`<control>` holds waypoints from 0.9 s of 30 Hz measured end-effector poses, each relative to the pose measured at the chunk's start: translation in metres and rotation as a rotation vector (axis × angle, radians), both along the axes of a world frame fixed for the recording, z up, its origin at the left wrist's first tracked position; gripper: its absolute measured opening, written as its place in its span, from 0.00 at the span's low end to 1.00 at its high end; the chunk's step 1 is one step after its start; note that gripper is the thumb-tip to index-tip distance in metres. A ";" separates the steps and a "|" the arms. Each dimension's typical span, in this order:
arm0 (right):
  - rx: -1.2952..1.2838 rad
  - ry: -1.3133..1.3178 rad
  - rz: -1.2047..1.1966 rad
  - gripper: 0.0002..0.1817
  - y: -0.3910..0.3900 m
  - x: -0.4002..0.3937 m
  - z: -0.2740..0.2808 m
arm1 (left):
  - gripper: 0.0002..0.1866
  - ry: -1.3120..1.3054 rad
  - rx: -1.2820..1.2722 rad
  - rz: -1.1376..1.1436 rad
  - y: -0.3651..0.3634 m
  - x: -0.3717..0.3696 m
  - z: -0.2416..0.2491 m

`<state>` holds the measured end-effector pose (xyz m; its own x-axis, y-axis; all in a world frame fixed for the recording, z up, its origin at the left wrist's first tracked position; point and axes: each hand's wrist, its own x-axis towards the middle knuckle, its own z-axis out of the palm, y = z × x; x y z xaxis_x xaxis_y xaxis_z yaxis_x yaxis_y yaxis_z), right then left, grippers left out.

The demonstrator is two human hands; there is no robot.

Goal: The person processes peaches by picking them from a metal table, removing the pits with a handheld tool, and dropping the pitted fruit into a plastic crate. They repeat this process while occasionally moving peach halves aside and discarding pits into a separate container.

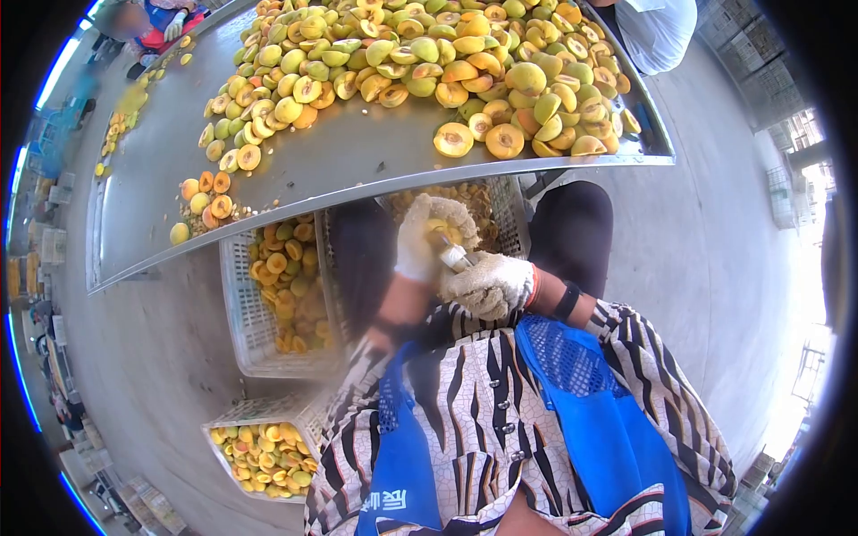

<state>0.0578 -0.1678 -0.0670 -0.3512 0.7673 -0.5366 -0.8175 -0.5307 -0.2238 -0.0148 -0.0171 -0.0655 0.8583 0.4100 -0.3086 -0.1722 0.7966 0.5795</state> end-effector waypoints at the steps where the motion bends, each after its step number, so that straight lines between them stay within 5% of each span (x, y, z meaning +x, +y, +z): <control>1: 0.022 0.093 -0.049 0.19 0.000 0.000 -0.003 | 0.20 -0.008 -0.019 0.017 0.005 0.004 -0.006; 5: -0.173 0.338 -0.258 0.19 0.002 0.006 -0.002 | 0.17 0.121 0.264 0.164 0.012 0.009 0.004; 7: -0.022 0.364 -0.257 0.13 -0.005 0.017 -0.015 | 0.15 0.237 0.813 0.360 0.020 -0.002 0.015; 8: 0.053 0.308 -0.232 0.12 -0.005 0.022 -0.013 | 0.13 0.199 0.343 0.384 0.025 -0.014 0.037; 10: 0.200 0.189 -0.193 0.09 -0.006 0.032 -0.008 | 0.10 0.235 0.431 0.617 0.049 -0.042 0.032; 12: 0.103 0.223 -0.289 0.07 -0.005 0.027 0.030 | 0.09 0.285 0.696 0.662 0.082 -0.085 0.034; 14: -0.023 0.205 -0.345 0.07 -0.004 0.028 0.041 | 0.11 0.785 1.404 0.708 0.111 -0.121 0.046; 16: -0.022 0.137 -0.370 0.07 -0.002 0.031 0.042 | 0.13 1.051 1.738 0.866 0.126 -0.127 0.046; 17: 0.048 0.240 -0.352 0.05 -0.002 0.032 0.033 | 0.16 1.018 1.583 0.788 0.127 -0.124 0.051; 22: 0.044 -0.132 -0.368 0.04 0.000 0.021 0.057 | 0.24 0.535 1.335 0.435 0.100 -0.007 0.053; 24: 0.074 -0.148 -0.363 0.04 -0.003 0.022 0.053 | 0.27 0.624 1.324 0.121 0.081 0.049 0.069; 27: -0.022 -0.293 -0.402 0.06 -0.008 0.021 0.056 | 0.33 0.594 1.443 -0.143 0.087 0.121 0.016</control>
